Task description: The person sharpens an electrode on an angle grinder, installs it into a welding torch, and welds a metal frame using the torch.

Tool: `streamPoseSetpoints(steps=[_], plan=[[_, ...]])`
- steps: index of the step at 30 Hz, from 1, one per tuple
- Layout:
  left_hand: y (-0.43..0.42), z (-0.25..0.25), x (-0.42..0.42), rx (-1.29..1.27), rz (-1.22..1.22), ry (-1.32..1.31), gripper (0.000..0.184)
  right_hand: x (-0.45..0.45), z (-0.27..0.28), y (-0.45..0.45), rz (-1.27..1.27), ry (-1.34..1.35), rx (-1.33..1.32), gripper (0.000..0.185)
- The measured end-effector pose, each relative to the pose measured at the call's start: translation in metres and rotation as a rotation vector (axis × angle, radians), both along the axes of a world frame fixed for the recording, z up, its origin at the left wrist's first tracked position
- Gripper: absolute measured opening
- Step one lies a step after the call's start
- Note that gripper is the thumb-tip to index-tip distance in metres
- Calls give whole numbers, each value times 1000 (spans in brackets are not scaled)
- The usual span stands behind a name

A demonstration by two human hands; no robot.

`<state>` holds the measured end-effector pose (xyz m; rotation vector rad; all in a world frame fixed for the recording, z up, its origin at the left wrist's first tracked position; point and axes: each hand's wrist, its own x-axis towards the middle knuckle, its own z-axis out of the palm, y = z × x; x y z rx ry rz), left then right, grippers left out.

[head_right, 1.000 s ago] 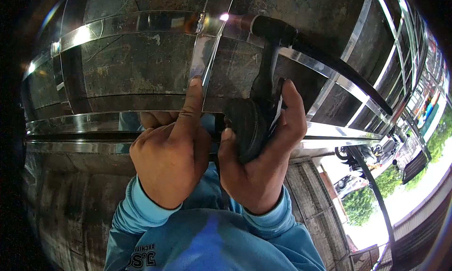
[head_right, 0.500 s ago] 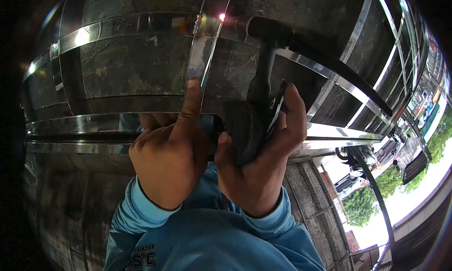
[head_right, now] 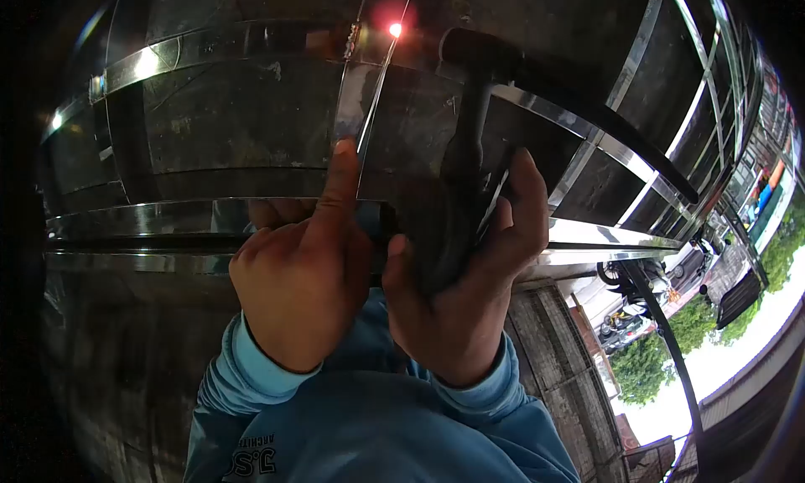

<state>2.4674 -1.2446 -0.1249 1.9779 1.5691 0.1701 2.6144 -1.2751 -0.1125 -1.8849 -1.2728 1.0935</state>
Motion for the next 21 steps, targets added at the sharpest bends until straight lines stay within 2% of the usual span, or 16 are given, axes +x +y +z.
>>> streamPoseSetpoints(steps=[7,13,21], plan=[[-3,-5,0,44,0,-22,69,-3,3,2,-53,114,-23,95],[-3,-1,2,-72,52,-55,70,1,3,5,20,32,-20,92],[-5,-3,2,-44,51,-74,71,3,2,3,36,25,-16,91]])
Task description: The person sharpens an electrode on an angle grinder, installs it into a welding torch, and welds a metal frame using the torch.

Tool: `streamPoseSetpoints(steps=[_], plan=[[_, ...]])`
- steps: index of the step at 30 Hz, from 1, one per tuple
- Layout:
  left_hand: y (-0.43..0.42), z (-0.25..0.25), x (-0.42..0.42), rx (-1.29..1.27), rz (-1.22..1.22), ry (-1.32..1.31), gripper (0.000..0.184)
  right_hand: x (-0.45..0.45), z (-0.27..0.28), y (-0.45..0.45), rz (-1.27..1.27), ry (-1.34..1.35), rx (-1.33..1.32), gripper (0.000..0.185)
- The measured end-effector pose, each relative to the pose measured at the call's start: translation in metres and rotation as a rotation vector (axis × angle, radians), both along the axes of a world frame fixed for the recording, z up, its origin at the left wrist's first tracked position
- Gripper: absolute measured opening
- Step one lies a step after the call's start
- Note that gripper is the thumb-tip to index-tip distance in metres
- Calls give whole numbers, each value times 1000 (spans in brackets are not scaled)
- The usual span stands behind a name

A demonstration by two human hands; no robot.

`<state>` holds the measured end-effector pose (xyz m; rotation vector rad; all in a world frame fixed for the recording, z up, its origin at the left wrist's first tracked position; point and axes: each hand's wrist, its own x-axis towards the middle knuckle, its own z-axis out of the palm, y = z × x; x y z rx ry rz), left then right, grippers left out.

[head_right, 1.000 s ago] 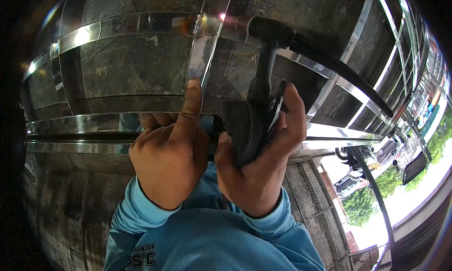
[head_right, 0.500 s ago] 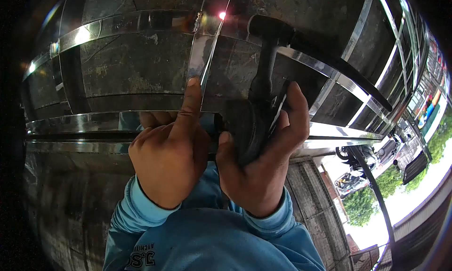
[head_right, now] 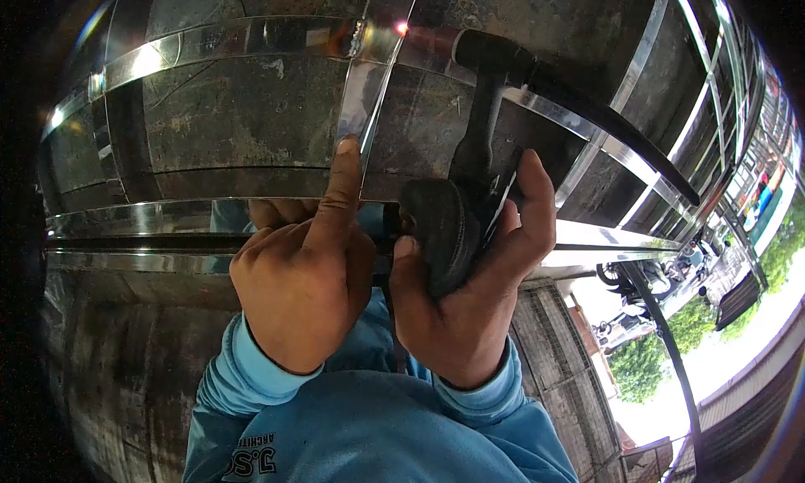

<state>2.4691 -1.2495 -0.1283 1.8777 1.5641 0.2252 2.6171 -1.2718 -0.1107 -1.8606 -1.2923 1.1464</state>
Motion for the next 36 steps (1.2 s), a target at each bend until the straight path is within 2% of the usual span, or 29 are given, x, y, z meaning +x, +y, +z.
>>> streamPoseSetpoints(steps=[13,15,19,31,36], plan=[[0,1,1,-25,5,21,69,1,0,1,32,-2,6,91],[1,2,2,-18,-8,51,68,2,1,-8,97,-120,43,92],[2,3,1,-14,-26,53,69,-4,2,-2,-87,10,-33,96],[1,1,2,-17,4,-7,67,-6,-2,-2,-83,25,30,96],[5,5,0,-28,-61,44,68,-1,-1,-3,13,-77,40,93]])
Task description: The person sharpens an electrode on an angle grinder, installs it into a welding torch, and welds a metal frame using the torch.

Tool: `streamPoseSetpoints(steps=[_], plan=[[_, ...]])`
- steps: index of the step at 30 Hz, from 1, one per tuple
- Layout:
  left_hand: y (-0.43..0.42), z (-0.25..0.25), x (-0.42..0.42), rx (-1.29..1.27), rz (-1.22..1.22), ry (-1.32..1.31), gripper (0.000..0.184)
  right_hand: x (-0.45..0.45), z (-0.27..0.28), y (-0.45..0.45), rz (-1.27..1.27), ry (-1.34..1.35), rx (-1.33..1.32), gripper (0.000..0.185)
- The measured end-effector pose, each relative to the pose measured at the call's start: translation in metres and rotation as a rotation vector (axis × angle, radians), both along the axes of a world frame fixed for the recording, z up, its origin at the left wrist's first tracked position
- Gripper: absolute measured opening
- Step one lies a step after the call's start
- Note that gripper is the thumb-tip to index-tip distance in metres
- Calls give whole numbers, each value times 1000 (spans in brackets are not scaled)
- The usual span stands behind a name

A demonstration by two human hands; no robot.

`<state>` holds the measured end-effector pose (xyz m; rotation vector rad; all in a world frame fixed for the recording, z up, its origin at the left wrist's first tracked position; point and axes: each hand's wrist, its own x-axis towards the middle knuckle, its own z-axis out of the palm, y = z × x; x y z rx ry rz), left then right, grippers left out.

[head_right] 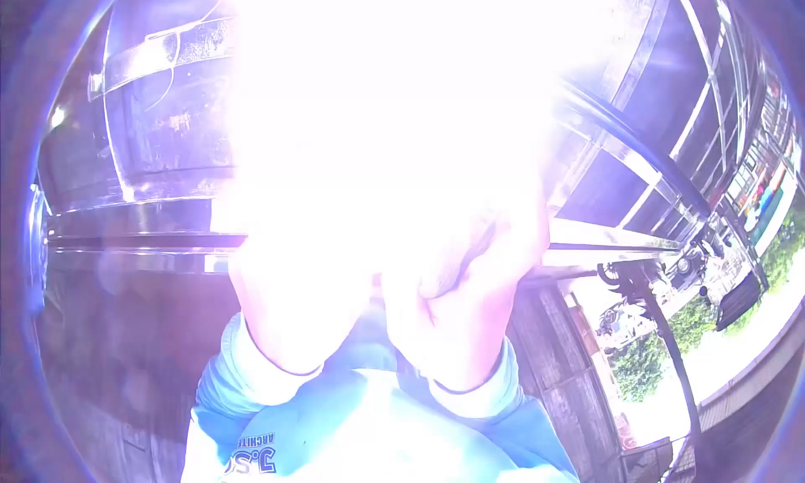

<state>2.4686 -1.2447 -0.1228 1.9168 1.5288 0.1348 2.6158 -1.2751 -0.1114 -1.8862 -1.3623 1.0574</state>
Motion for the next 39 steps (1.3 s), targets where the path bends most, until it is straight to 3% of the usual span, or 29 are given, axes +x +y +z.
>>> streamPoseSetpoints(steps=[17,20,22,26,27,33,39], plan=[[-5,-10,2,119,48,-81,65,-4,-4,-2,-96,115,7,95],[-2,1,4,-15,51,-22,61,-6,-4,-1,-105,110,5,94],[-5,-2,0,12,20,-37,58,-2,-3,-2,-37,-18,-18,93],[-6,-14,2,138,-63,38,60,0,1,1,-86,51,-50,92],[-1,-1,6,-6,0,9,62,0,-2,0,-92,80,-29,93],[-5,-10,8,89,65,-52,66,5,-4,-3,-62,57,-11,95],[-3,-3,9,2,80,-57,64,0,-1,-2,-107,90,-31,93]])
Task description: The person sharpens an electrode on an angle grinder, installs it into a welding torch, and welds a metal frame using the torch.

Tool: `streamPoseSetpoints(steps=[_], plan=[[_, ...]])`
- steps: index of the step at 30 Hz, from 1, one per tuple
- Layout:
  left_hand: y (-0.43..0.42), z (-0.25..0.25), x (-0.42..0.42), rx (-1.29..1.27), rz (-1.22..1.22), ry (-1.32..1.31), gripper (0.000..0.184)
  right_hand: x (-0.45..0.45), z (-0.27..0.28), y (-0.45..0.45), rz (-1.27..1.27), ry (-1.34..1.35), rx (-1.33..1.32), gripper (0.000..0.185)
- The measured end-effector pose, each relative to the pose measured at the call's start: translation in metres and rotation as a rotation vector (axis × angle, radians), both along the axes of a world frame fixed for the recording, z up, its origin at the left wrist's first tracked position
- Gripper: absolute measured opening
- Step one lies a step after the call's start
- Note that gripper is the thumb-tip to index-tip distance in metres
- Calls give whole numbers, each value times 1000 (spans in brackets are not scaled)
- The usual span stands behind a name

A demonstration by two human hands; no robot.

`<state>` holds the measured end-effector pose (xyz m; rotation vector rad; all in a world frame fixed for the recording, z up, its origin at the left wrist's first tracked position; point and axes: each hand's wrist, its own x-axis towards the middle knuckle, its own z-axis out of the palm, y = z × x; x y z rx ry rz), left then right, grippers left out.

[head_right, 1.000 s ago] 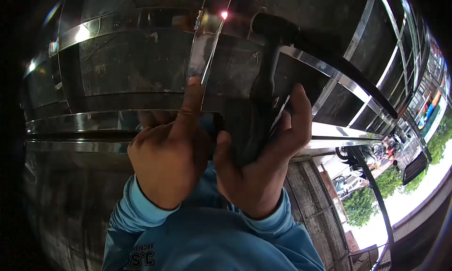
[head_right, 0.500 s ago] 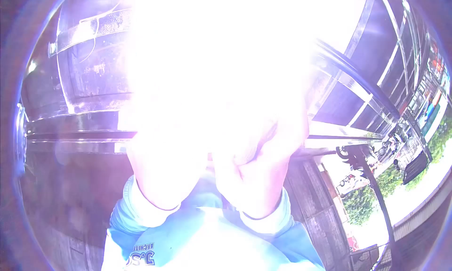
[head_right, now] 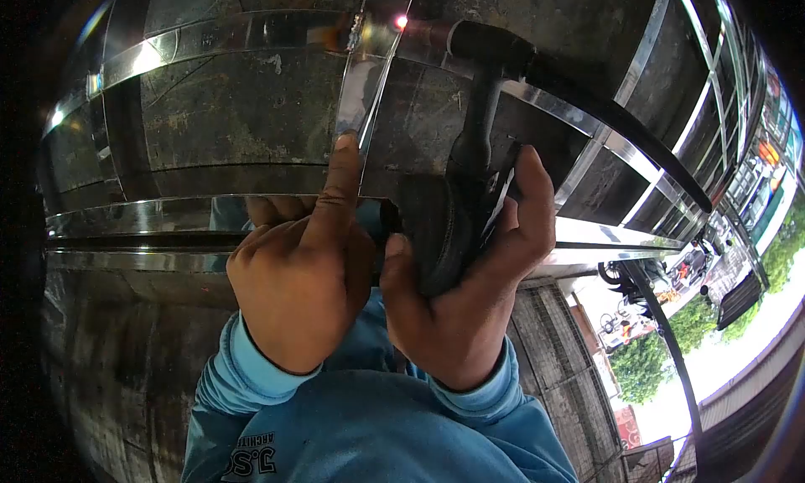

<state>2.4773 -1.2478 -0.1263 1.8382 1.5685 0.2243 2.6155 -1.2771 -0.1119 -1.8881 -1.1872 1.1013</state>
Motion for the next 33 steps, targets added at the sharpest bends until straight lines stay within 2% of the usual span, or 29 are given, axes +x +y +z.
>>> streamPoseSetpoints(steps=[2,5,7,14,20,23,25,27,29,33], plan=[[-18,-17,-5,82,119,-230,63,1,2,-7,-9,33,-10,92],[-7,-14,-7,93,78,-195,62,-2,3,-4,-32,36,-15,92],[3,5,-3,-50,-73,68,63,-2,1,0,-21,31,-7,93],[-3,-2,0,24,-8,38,67,3,-2,-1,19,14,13,95],[-1,2,-1,-27,5,14,64,2,0,-1,18,31,4,96],[-24,-26,-9,111,130,-258,65,1,1,-8,-4,42,14,95],[-15,-20,-8,114,85,-204,63,-4,4,-5,-75,36,-4,94],[3,3,-3,23,-89,90,60,-1,2,-2,-19,37,-6,93],[-2,0,-2,9,-23,42,70,5,0,0,75,17,6,94],[-2,0,-3,1,-24,52,70,5,1,-1,79,-33,4,96]])
